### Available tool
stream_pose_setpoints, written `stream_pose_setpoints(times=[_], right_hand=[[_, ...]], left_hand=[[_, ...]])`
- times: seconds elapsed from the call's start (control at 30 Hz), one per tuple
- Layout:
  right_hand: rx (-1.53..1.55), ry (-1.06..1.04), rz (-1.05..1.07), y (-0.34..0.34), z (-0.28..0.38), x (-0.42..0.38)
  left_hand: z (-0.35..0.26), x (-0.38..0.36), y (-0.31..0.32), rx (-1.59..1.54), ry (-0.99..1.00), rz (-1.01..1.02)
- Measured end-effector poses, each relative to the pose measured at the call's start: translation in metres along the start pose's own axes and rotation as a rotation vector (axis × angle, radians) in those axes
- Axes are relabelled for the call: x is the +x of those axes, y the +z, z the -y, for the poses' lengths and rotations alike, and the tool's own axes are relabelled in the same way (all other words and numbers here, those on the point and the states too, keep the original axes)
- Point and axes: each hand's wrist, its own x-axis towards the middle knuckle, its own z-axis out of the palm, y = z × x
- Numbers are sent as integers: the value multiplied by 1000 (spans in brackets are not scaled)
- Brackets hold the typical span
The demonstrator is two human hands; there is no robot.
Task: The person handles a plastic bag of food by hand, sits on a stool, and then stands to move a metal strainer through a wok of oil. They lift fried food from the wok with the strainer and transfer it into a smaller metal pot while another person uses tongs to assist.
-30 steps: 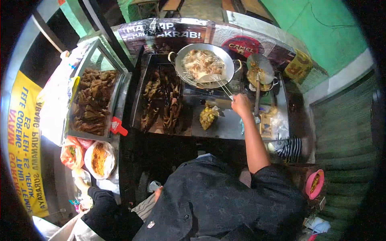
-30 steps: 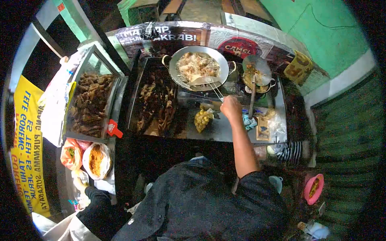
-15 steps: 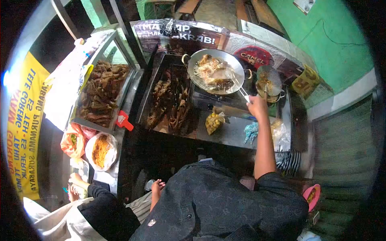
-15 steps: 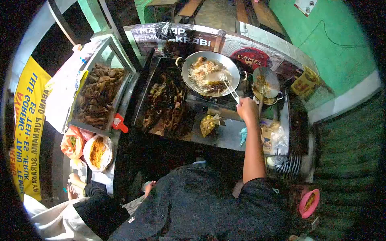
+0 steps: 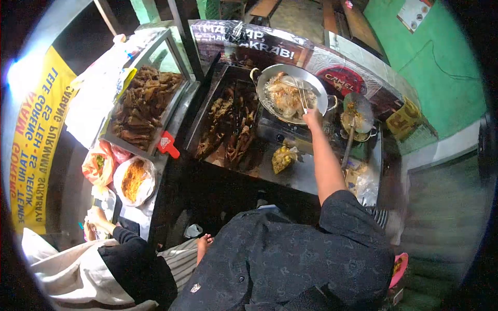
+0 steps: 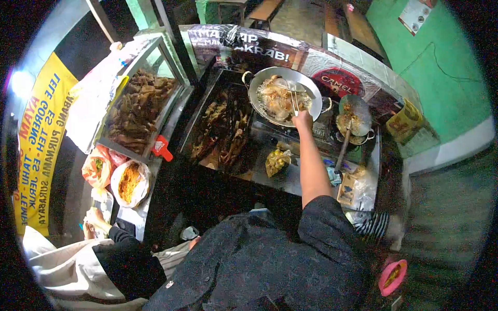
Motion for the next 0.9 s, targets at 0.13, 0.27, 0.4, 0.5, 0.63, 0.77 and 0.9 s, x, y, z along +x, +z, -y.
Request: stream_pose_setpoints(times=[0.13, 0.27, 0.4, 0.5, 0.63, 0.77, 0.9], right_hand=[[-332, -225, -41, 10, -26, -16], [-76, -106, -15, 17, -61, -9], [57, -268, -36, -57, -45, -36], [-20, -208, -36, -120, -16, -87], [81, -200, -42, -111, -51, -107], [94, -114, 22, -95, -51, -127], [-21, -131, 48, -60, -41, -92]], left_hand=[[27, -13, -5, 2, 31, 92], [38, -11, -2, 54, 22, -3], [38, -12, 8, 67, 19, -19], [33, -7, 10, 82, 31, -25], [26, 3, 12, 66, 53, -2], [-7, -28, 37, 10, -21, -38], [-12, -19, 42, 145, -19, -36]])
